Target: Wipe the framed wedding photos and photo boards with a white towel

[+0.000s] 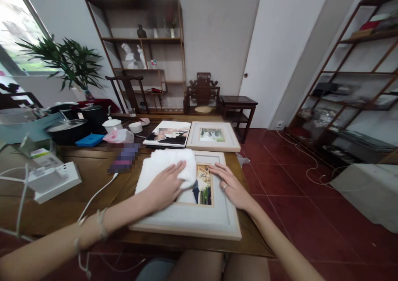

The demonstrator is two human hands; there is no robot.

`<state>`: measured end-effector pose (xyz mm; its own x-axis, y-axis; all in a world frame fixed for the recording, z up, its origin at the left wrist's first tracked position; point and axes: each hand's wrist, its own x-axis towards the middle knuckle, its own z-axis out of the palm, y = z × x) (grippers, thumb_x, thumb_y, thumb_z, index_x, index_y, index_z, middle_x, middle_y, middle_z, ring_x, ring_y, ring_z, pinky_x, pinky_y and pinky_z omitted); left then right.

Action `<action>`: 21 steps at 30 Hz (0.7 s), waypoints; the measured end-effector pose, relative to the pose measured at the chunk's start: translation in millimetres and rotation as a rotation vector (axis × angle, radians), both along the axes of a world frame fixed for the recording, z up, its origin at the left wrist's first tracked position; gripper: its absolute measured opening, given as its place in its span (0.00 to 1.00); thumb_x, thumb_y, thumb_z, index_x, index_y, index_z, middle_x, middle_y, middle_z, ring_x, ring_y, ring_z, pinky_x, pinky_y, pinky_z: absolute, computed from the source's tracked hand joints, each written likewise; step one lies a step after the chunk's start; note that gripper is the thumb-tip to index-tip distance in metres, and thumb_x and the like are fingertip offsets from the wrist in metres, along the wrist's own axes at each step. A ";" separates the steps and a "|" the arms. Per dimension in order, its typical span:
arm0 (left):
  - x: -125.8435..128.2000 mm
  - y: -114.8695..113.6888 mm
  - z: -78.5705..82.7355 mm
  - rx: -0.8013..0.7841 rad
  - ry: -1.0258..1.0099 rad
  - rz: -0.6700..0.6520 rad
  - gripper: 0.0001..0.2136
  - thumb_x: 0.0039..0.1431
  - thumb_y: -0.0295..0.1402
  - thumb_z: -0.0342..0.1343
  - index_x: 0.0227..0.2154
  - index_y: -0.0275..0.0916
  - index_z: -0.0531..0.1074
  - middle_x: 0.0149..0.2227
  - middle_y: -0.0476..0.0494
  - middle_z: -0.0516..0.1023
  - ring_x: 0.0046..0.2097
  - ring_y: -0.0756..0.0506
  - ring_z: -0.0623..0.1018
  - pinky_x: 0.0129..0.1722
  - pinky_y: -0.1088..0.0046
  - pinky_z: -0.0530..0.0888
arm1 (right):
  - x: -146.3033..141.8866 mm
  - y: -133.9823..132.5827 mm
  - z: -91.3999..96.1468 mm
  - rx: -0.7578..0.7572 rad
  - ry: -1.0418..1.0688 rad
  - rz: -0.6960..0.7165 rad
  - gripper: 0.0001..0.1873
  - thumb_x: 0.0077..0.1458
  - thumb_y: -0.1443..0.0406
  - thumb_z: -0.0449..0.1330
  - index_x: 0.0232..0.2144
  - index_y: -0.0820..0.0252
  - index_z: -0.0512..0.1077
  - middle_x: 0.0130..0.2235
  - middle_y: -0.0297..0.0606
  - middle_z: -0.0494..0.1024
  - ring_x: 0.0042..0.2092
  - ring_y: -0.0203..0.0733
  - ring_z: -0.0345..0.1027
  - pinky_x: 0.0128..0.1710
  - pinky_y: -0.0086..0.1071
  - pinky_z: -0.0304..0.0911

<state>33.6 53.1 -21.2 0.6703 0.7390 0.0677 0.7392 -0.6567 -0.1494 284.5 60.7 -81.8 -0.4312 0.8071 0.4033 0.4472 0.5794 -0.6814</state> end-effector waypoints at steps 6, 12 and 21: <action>1.4 50.0 -1.6 0.114 0.046 -0.047 0.15 0.58 0.32 0.49 0.44 0.30 0.72 0.60 0.27 0.55 0.61 0.35 0.55 0.58 0.59 0.56 | -0.5 1.0 0.1 0.001 -0.004 -0.006 0.21 0.60 0.61 0.47 0.55 0.50 0.63 0.59 0.38 0.63 0.63 0.49 0.46 0.61 0.53 0.43; 7.0 -26.8 13.4 -0.044 0.159 -0.185 0.12 0.56 0.30 0.49 0.36 0.29 0.75 0.55 0.24 0.64 0.56 0.34 0.65 0.55 0.60 0.61 | -1.3 1.7 1.2 0.010 -0.014 -0.031 0.22 0.58 0.64 0.48 0.55 0.50 0.63 0.58 0.37 0.64 0.62 0.49 0.48 0.61 0.51 0.42; 15.4 -70.1 17.9 -0.160 0.090 -0.278 0.14 0.57 0.35 0.51 0.40 0.30 0.73 0.57 0.24 0.61 0.58 0.32 0.62 0.53 0.59 0.63 | -0.9 1.6 1.4 0.025 -0.024 -0.006 0.22 0.59 0.61 0.47 0.56 0.51 0.61 0.59 0.38 0.63 0.62 0.51 0.47 0.60 0.53 0.43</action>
<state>48.9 -16.9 -3.2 0.8460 0.5231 -0.1029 0.5166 -0.8520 -0.0848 283.6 62.3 -80.4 -0.4362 0.7994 0.4131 0.4671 0.5936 -0.6554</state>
